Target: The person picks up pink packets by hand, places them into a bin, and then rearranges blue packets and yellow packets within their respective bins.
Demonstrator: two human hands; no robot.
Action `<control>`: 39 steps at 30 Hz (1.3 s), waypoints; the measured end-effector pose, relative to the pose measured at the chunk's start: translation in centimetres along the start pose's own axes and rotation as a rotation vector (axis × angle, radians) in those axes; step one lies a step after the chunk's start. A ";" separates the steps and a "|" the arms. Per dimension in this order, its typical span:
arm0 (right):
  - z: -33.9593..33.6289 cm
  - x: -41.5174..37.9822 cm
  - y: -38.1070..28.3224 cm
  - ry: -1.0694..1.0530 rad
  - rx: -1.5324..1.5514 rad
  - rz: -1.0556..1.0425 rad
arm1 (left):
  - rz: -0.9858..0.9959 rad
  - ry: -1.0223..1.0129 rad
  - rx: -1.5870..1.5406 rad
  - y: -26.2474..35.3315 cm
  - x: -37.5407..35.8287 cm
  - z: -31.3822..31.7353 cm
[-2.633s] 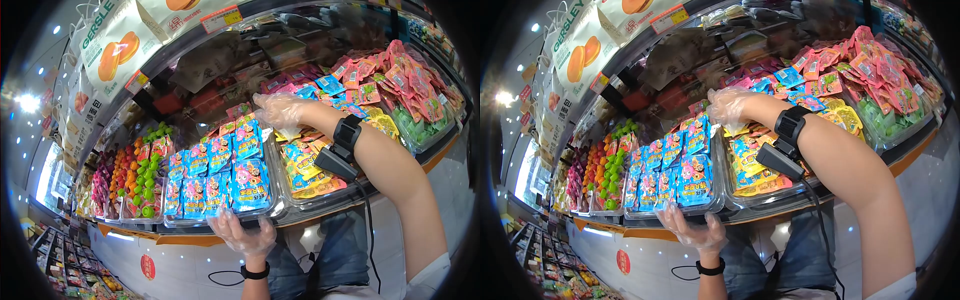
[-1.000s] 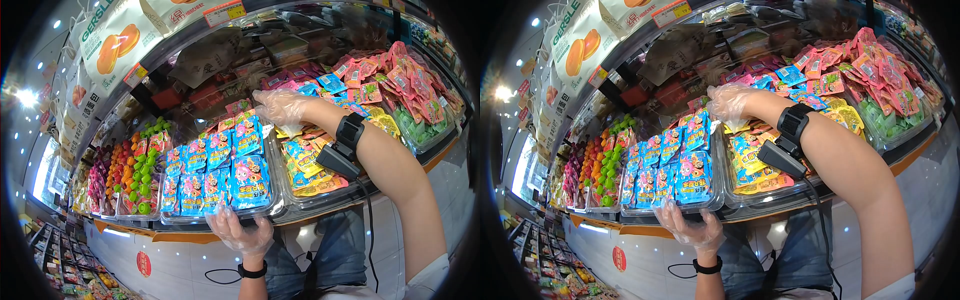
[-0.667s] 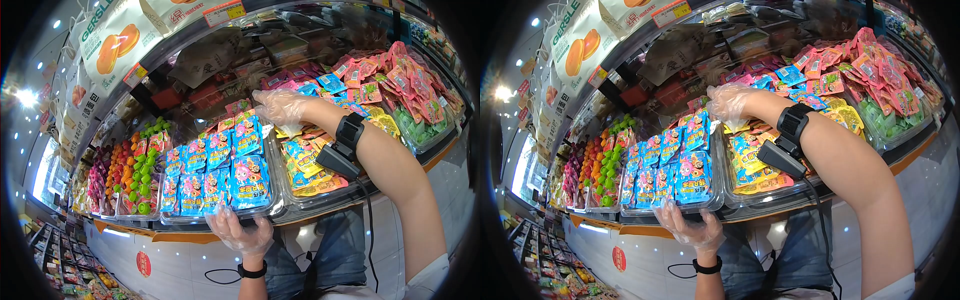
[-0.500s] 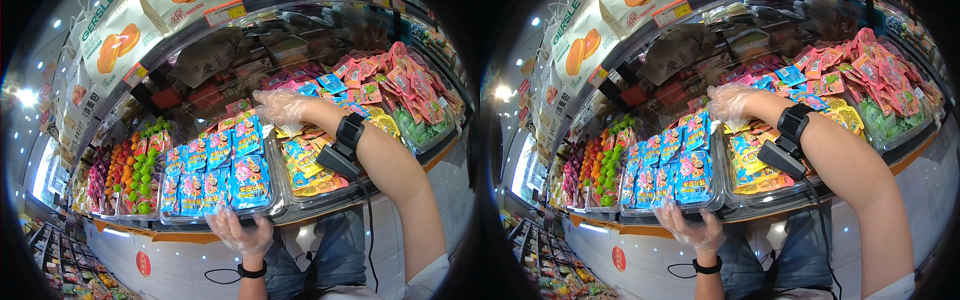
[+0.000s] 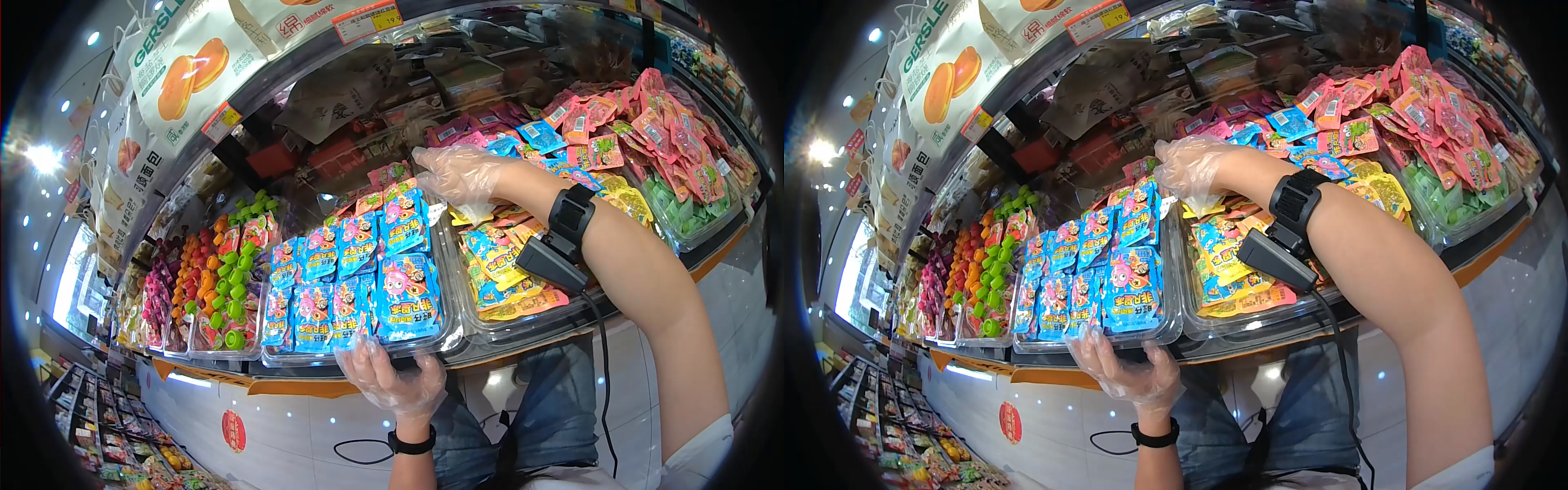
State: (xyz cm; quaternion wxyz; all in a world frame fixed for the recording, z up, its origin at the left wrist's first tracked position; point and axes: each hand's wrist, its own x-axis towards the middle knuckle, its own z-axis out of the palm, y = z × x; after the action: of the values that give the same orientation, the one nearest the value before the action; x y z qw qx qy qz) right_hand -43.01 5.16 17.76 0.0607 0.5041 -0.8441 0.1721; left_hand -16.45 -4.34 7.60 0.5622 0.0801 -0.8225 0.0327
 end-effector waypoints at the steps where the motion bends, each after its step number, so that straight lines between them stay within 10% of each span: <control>1: -0.2 0.0 -0.1 -0.021 -0.017 0.004 | 0.000 0.000 0.000 0.0 0.0 0.0; 39: -1.8 -0.5 -1.4 -0.187 0.011 0.114 | 0.002 0.007 0.004 0.1 0.0 0.0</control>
State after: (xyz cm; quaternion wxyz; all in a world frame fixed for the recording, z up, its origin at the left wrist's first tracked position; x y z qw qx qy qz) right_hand -41.68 5.65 19.59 -0.0310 0.4695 -0.8724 0.1323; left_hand -16.49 -4.27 7.60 0.5650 0.0801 -0.8204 0.0352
